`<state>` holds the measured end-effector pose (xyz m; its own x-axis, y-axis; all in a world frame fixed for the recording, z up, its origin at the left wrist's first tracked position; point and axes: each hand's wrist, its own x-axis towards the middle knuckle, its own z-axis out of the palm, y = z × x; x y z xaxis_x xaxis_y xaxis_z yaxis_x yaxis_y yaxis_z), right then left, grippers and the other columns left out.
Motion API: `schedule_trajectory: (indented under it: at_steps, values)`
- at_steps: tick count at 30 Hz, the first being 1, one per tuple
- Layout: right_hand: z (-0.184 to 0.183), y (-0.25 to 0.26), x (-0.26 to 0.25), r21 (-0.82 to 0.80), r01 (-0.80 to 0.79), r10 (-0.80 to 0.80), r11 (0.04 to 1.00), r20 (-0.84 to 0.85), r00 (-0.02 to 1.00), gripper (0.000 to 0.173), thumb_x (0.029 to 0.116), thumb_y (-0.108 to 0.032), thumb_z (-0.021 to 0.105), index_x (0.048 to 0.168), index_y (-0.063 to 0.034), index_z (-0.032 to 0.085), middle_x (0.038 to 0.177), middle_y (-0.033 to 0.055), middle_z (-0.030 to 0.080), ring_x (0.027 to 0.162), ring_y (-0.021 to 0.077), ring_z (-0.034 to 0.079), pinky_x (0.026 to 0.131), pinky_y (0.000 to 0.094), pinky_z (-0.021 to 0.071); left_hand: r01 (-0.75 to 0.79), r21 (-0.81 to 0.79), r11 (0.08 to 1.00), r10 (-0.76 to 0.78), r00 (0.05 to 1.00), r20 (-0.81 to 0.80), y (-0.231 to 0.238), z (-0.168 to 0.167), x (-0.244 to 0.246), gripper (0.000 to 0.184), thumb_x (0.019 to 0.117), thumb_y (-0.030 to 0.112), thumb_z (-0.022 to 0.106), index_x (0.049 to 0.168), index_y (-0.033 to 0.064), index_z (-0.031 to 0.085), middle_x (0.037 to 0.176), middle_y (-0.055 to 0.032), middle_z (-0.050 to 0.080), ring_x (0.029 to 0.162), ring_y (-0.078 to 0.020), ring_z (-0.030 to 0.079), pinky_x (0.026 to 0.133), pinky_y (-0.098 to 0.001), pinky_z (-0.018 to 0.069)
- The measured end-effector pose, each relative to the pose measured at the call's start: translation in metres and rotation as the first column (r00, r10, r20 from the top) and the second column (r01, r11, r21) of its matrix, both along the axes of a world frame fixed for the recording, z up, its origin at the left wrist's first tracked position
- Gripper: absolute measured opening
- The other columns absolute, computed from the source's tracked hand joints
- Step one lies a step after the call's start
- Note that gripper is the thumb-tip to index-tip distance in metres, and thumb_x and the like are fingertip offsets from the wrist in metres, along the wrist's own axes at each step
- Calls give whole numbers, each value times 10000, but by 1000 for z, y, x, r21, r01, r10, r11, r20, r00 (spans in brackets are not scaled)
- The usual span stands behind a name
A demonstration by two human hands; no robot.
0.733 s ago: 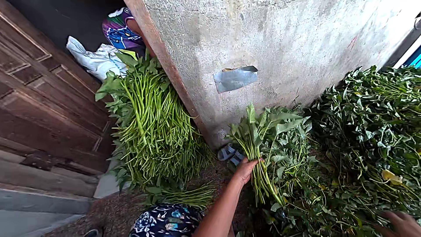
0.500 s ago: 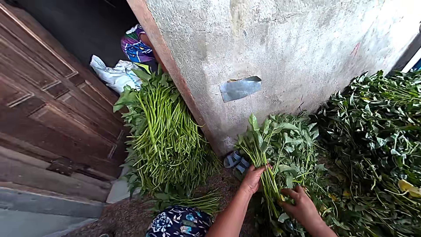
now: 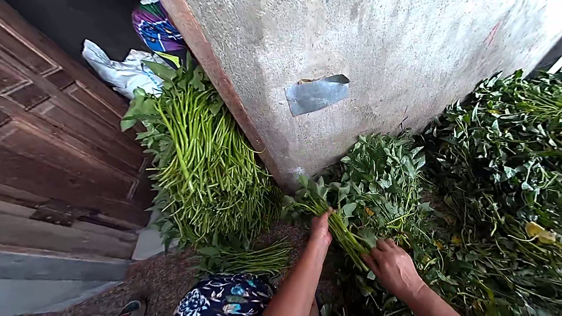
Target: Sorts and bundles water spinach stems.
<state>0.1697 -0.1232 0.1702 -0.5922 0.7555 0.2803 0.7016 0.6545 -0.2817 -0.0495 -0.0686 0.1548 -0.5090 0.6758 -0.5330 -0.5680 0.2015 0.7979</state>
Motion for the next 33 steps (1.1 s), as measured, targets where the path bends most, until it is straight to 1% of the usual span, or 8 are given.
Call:
schedule_trajectory:
  at_steps: [3,5,7,9,12,16,28,33]
  values:
    - [-14,-18,32,128,-92,92,987,9,996,523,1045,-411,473,673,-82,636,726,99,656,697,284,706,521,428,572,-12,-24,1000,11,1000,-15,4,-6,-3,255,1025,120,616,1228,-29,577,1020,-163,681,883,-232,668,798,-404,570]
    - [-4,-39,59,-104,-34,55,994,207,977,506,1031,-393,497,708,-52,683,778,145,699,758,329,732,588,482,597,10,-42,999,-11,1000,-18,5,-6,-6,279,1021,132,629,1249,-20,575,1046,-170,686,900,-243,675,808,-416,570]
    - [28,-39,72,-557,331,100,762,607,789,438,1039,-315,525,1087,73,722,1219,334,659,1147,529,634,898,697,512,65,-35,997,-65,998,-7,3,-4,-4,313,995,109,657,1270,-14,575,1061,-189,687,923,-266,685,821,-435,581]
    - [35,-18,77,-643,509,108,572,675,730,537,996,-329,640,1329,91,612,1493,412,412,1325,645,424,1008,835,330,177,-15,984,-177,983,-55,-2,0,9,336,995,83,650,1297,-24,550,1090,-193,679,958,-256,683,858,-418,579]
    - [44,28,43,-631,305,-152,713,286,946,552,1015,-502,567,1321,-50,653,1413,231,569,1223,423,613,1009,632,491,338,15,941,-328,922,-204,-9,-1,32,382,1007,84,634,1343,-53,513,1152,-204,664,1029,-242,677,924,-403,572]
    - [32,78,-36,-687,197,-383,699,-128,915,446,1007,-427,634,1198,-29,698,1200,189,679,1137,352,654,1015,562,511,455,26,890,-427,851,-305,-19,0,49,516,1002,146,658,1425,-52,439,1233,-201,652,1098,-215,677,976,-387,569]
    - [-26,93,-51,-935,-313,-753,165,-324,572,272,1090,-222,476,1085,-1,633,775,48,652,612,132,614,560,299,532,481,339,808,-543,831,116,-30,-4,21,254,1066,121,428,1292,24,495,954,-116,702,913,-272,720,861,-464,608]
    - [-26,123,9,-922,69,-752,381,-265,604,464,1121,-355,396,1227,6,667,1034,147,704,828,224,668,762,418,561,201,346,917,-306,910,282,-10,-3,13,233,1076,106,405,1272,60,523,889,-100,711,864,-290,738,845,-525,618]
